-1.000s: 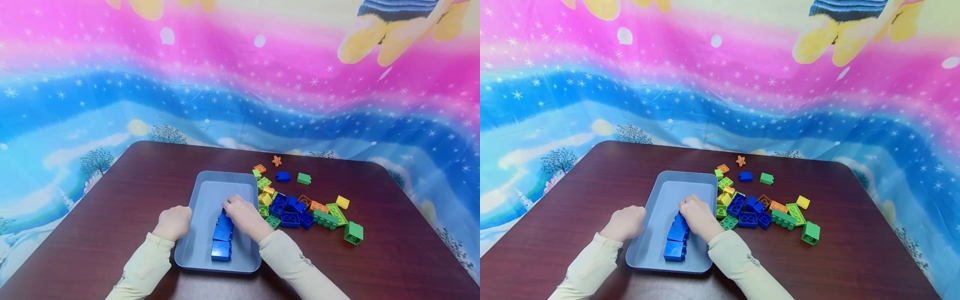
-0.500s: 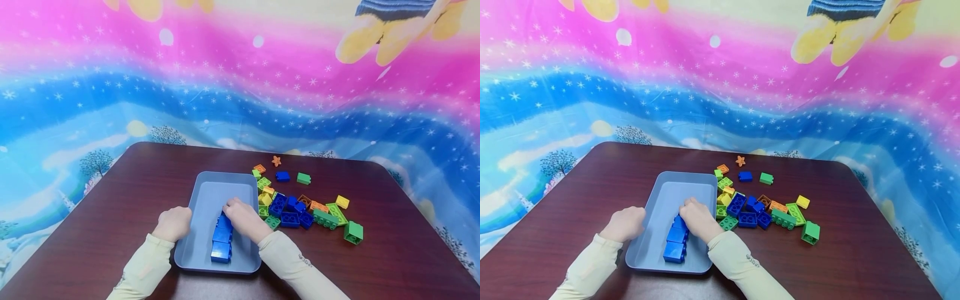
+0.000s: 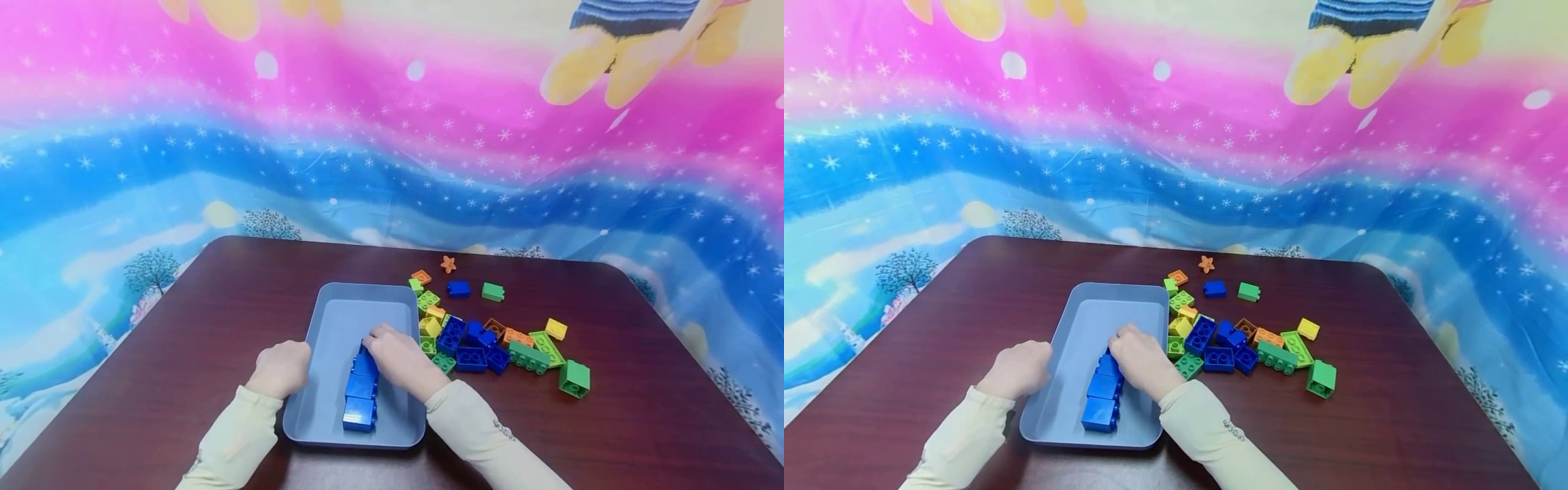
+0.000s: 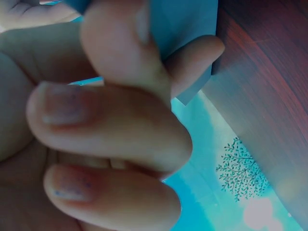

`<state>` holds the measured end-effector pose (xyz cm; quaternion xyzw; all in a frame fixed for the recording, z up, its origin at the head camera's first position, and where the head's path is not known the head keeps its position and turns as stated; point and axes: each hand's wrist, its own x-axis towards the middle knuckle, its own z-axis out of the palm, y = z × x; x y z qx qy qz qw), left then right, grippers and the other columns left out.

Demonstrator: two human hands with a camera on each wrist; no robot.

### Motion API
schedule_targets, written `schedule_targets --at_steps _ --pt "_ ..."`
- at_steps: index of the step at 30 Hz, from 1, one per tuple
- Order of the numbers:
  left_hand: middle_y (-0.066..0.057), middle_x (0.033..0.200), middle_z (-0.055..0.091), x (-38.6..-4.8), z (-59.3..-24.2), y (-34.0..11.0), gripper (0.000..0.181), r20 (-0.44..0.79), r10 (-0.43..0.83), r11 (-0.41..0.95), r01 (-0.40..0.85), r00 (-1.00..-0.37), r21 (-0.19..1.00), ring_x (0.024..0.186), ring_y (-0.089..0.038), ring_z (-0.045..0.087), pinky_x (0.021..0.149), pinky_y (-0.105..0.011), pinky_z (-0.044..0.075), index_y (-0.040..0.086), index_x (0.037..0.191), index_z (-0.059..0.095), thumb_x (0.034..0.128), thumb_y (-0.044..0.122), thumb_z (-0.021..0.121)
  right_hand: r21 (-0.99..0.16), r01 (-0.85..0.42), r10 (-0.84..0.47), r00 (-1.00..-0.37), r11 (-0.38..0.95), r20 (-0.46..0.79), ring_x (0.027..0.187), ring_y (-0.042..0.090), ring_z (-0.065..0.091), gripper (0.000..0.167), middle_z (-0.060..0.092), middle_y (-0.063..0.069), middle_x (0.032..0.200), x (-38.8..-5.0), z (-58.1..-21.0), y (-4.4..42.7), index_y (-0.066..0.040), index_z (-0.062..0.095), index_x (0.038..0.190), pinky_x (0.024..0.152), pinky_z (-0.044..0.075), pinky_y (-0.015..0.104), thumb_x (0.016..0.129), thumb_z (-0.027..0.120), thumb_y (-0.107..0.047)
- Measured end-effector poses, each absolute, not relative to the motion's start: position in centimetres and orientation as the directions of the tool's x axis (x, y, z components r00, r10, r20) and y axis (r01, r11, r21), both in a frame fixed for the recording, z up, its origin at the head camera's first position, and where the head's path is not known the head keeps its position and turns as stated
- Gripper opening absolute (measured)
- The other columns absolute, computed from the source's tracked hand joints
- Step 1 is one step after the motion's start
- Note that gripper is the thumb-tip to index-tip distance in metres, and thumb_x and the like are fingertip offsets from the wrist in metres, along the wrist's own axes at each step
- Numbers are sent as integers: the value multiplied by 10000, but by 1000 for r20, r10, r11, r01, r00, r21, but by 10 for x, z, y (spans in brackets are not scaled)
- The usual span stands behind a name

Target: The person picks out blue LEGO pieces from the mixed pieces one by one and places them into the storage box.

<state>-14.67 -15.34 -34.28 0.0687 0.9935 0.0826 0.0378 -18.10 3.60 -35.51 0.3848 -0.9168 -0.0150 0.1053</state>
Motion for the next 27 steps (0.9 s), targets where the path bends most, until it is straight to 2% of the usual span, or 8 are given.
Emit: schedule_targets --at_steps 8,13,27 --pt "-35 550 469 -147 -341 -154 197 -51 147 977 137 -988 163 502 -167 487 445 -386 407 84 593 497 738 -37 554 113 -696 -700 -678 710 225 872 136 548 199 623 40 949 -180 -351 44 -78 668 1010 751 457 210 815 657 -117" --pt "-35 548 462 -146 -341 -154 192 -57 147 976 136 -987 169 504 -165 483 451 -386 409 81 599 500 739 -39 553 124 -698 -703 -664 705 256 839 141 547 201 626 36 932 -180 -351 50 -81 672 984 707 467 213 791 685 -135" --pt "-36 542 459 -144 -338 -154 194 -38 155 976 147 -987 164 498 -171 488 445 -391 413 82 594 494 734 -41 549 29 -666 -644 -709 746 288 838 163 544 201 611 48 924 -173 -347 70 -78 668 979 709 477 259 794 681 -155"
